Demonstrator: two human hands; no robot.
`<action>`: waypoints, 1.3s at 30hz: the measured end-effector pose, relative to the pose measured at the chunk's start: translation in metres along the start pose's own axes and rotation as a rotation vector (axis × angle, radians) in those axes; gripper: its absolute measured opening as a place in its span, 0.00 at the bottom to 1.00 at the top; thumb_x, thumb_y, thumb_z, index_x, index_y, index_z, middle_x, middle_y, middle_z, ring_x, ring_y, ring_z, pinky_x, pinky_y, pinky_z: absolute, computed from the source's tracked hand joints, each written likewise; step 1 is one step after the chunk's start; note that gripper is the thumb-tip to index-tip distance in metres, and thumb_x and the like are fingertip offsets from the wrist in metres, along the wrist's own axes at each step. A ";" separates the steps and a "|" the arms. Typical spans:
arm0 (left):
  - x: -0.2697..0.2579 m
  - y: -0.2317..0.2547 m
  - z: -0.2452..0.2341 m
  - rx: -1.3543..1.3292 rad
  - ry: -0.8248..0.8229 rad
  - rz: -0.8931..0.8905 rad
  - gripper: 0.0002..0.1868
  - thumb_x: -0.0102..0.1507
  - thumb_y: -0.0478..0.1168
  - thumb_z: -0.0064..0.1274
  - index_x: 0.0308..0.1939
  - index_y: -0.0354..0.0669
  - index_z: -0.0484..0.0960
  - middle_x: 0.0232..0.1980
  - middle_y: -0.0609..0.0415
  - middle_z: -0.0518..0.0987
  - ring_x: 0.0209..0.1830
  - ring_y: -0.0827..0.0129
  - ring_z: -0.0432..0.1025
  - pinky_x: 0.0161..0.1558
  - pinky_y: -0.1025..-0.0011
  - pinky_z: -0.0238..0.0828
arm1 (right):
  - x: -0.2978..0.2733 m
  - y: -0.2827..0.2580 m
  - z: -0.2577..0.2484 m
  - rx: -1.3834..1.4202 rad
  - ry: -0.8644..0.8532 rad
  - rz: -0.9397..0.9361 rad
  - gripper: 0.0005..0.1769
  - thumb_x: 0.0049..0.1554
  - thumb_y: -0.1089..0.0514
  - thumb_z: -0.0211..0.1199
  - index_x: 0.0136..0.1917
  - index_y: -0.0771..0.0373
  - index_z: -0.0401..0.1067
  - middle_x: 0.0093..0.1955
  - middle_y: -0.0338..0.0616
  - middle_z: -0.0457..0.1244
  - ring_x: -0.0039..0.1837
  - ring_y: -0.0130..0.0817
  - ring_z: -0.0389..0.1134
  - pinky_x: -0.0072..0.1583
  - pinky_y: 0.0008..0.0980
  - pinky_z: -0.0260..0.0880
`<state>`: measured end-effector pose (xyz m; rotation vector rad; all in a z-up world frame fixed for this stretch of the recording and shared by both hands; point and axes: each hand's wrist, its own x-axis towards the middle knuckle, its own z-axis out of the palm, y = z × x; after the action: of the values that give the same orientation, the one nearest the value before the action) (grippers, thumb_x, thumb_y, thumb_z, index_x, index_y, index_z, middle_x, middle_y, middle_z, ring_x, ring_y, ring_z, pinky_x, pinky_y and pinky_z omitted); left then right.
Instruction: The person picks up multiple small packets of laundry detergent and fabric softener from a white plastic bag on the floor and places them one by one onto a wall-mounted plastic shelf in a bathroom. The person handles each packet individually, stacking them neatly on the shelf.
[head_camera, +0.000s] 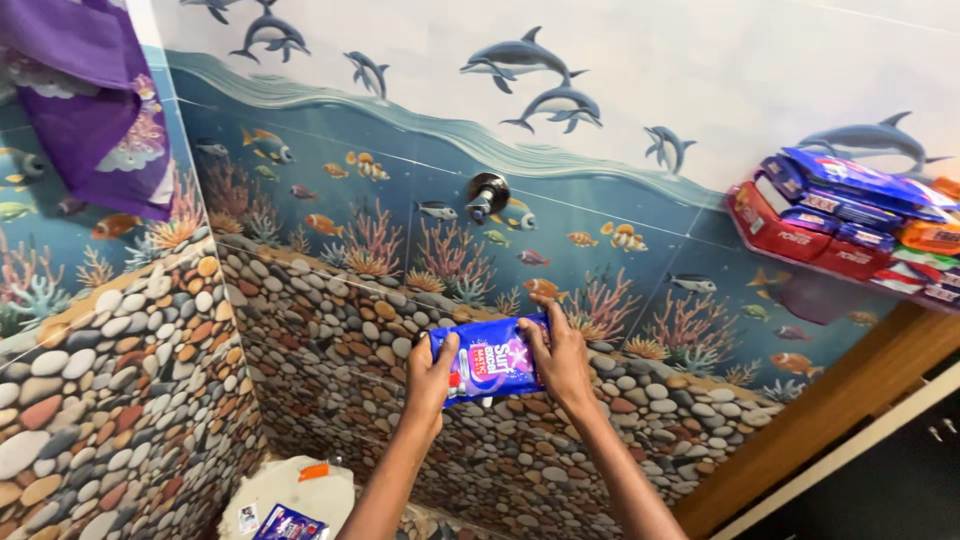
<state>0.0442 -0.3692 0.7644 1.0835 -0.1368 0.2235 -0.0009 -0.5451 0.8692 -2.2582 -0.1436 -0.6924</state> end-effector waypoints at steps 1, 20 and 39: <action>0.000 0.000 0.006 0.020 0.025 0.020 0.15 0.71 0.45 0.49 0.44 0.35 0.80 0.37 0.59 0.80 0.33 0.80 0.72 0.36 0.72 0.72 | -0.001 -0.003 -0.007 -0.051 -0.034 0.035 0.31 0.58 0.45 0.63 0.71 0.54 0.65 0.30 0.55 0.67 0.36 0.42 0.75 0.45 0.44 0.71; 0.007 0.027 0.073 0.390 0.044 0.348 0.27 0.76 0.53 0.37 0.33 0.34 0.72 0.22 0.58 0.66 0.23 0.78 0.58 0.27 0.70 0.59 | 0.009 0.023 -0.085 0.014 -0.273 -0.114 0.70 0.36 0.40 0.81 0.82 0.48 0.43 0.69 0.58 0.63 0.67 0.50 0.69 0.70 0.52 0.65; -0.027 0.067 0.190 0.666 -0.252 0.567 0.31 0.70 0.61 0.43 0.27 0.37 0.75 0.18 0.48 0.69 0.16 0.65 0.60 0.23 0.62 0.59 | 0.021 0.057 -0.161 0.263 -0.523 -0.087 0.19 0.50 0.54 0.75 0.47 0.70 0.75 0.38 0.37 0.68 0.41 0.21 0.64 0.43 0.31 0.68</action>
<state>0.0009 -0.5108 0.9039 1.7205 -0.6326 0.6741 -0.0365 -0.7000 0.9352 -2.1349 -0.5545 -0.0996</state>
